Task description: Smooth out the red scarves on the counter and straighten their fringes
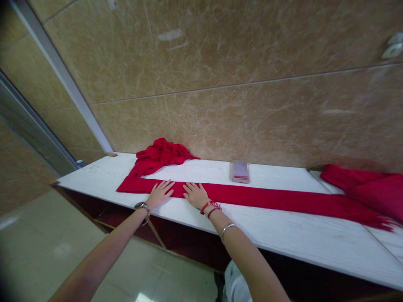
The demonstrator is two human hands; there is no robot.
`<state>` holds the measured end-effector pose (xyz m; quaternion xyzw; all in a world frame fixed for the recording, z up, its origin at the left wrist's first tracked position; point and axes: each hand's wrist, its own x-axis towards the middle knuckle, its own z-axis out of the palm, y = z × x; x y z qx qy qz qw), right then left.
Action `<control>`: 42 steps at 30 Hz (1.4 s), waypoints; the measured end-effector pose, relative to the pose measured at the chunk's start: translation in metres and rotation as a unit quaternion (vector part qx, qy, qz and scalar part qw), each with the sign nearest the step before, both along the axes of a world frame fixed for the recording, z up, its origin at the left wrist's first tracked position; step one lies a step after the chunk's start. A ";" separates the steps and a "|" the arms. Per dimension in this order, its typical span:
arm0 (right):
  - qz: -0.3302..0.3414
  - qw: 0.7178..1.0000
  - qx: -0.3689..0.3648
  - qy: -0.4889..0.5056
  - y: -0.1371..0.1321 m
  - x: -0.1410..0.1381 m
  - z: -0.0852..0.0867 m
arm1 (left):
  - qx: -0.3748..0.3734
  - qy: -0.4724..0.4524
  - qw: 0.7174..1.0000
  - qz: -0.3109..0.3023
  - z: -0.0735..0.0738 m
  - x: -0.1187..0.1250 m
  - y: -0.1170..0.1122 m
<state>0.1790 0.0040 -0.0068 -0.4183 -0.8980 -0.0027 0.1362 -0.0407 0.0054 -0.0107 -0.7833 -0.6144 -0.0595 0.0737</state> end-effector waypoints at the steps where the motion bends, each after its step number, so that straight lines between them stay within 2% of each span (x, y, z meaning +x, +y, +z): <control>1: -0.006 1.000 0.006 -0.004 -0.001 0.014 -0.002 | 0.000 -0.001 1.000 -0.002 0.000 0.000 0.000; 5: -0.042 0.998 0.047 -0.014 -0.008 0.083 -0.011 | 0.006 0.000 1.000 -0.005 0.001 0.000 0.002; 9: -0.090 0.992 0.083 -0.029 -0.017 0.167 -0.025 | 0.015 0.010 1.000 -0.006 0.002 0.001 0.003; 12: -0.130 0.987 0.083 -0.054 -0.024 0.230 -0.031 | 0.020 0.019 1.000 -0.009 0.001 0.002 0.003; 15: -0.178 0.978 0.058 -0.087 -0.033 0.274 -0.027 | 0.031 0.033 0.999 -0.020 0.001 0.000 0.003; 18: -0.233 0.969 0.022 -0.083 -0.039 0.282 -0.014 | 0.032 0.061 0.997 -0.034 0.005 -0.001 0.005; 20: -0.233 0.970 0.009 -0.065 -0.040 0.269 -0.004 | 0.029 0.087 0.995 -0.048 0.012 0.006 0.008; 22: -0.219 0.974 0.018 -0.055 -0.039 0.247 0.004 | 0.040 0.101 0.992 -0.065 0.020 0.027 0.012; 24: -0.187 0.981 0.017 -0.048 -0.037 0.225 0.009 | 0.064 0.079 0.992 -0.074 0.026 0.065 0.013; 26: -0.174 0.983 0.000 -0.048 -0.035 0.207 0.008 | 0.081 0.026 0.993 -0.077 0.027 0.114 0.012; 28: -0.172 0.984 -0.012 -0.045 -0.034 0.201 0.005 | 0.063 0.001 0.992 -0.106 0.023 0.162 0.009; 30: -0.175 0.984 -0.020 -0.038 -0.035 0.207 0.002 | 0.027 0.006 0.991 -0.129 0.014 0.196 0.007; 32: -0.185 0.981 -0.032 -0.039 -0.037 0.225 0.001 | 0.017 0.016 0.991 -0.135 0.006 0.211 0.008; 34: -0.205 0.976 -0.044 -0.052 -0.040 0.255 0.002 | 0.027 0.021 0.989 -0.144 -0.001 0.212 0.012; 38: -0.265 0.959 -0.043 -0.093 -0.050 0.336 0.002 | 0.045 0.020 0.986 -0.162 -0.006 0.201 0.019; 42: -0.294 0.949 -0.018 -0.115 -0.060 0.420 -0.010 | 0.048 0.027 0.985 -0.164 -0.007 0.199 0.021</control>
